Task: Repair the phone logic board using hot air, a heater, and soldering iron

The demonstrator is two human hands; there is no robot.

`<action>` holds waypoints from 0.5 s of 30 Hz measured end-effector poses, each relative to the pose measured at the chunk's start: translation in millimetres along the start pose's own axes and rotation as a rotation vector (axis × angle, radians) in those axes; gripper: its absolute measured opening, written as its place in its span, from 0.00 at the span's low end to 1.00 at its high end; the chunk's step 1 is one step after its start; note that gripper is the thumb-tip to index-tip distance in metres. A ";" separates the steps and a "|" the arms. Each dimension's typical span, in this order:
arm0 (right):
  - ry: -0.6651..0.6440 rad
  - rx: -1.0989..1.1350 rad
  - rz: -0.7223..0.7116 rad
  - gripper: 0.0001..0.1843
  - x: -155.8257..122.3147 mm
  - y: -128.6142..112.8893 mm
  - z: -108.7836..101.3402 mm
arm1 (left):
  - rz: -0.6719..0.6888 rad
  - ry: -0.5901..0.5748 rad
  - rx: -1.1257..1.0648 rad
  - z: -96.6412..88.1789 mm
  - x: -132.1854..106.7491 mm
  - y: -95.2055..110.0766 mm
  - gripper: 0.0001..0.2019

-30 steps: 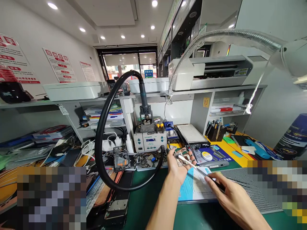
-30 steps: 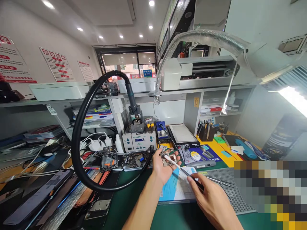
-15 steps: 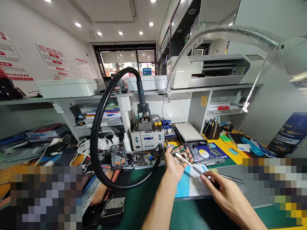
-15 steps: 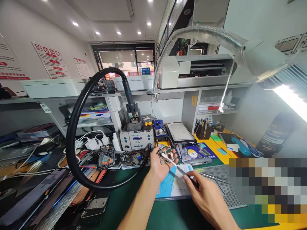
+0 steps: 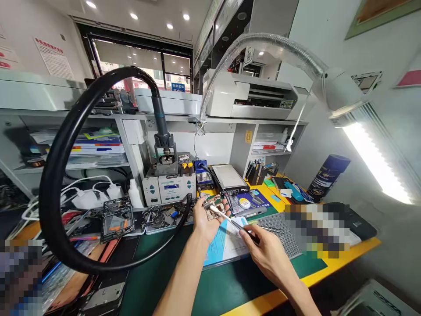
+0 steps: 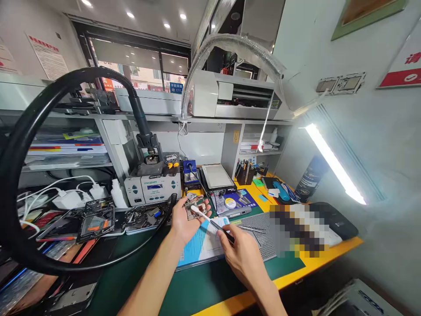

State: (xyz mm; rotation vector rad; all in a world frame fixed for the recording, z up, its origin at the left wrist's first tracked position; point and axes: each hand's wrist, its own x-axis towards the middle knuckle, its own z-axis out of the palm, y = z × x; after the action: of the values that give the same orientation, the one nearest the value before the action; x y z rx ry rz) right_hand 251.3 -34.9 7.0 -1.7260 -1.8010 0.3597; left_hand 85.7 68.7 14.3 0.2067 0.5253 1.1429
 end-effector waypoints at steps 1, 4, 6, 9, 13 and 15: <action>0.005 0.013 0.014 0.20 0.0 -1.1 -0.2 | 0.003 0.004 0.003 0.3 -0.3 0.0 0.17; -0.064 0.071 -0.001 0.20 -1.7 -5.0 -1.3 | 0.007 0.011 0.012 0.8 -0.4 0.0 0.17; -0.086 0.119 -0.001 0.20 -3.9 -6.5 -2.1 | 0.007 0.020 0.016 0.7 0.0 0.0 0.18; 0.000 0.284 0.044 0.21 -6.2 -3.9 -4.8 | 0.010 0.040 0.022 0.5 0.6 -0.1 0.18; 0.234 0.394 0.122 0.23 1.5 15.8 -18.4 | 0.017 0.033 0.030 1.7 -0.4 -0.2 0.18; 0.325 0.224 0.133 0.24 12.7 33.4 -29.6 | 0.016 0.033 0.036 3.0 -1.1 -0.2 0.18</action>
State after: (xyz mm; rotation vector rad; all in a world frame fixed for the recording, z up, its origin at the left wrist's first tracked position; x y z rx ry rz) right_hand 296.2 -25.2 13.6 -1.6414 -1.3665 0.3025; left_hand 86.9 68.0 17.1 0.2237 0.5744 1.1543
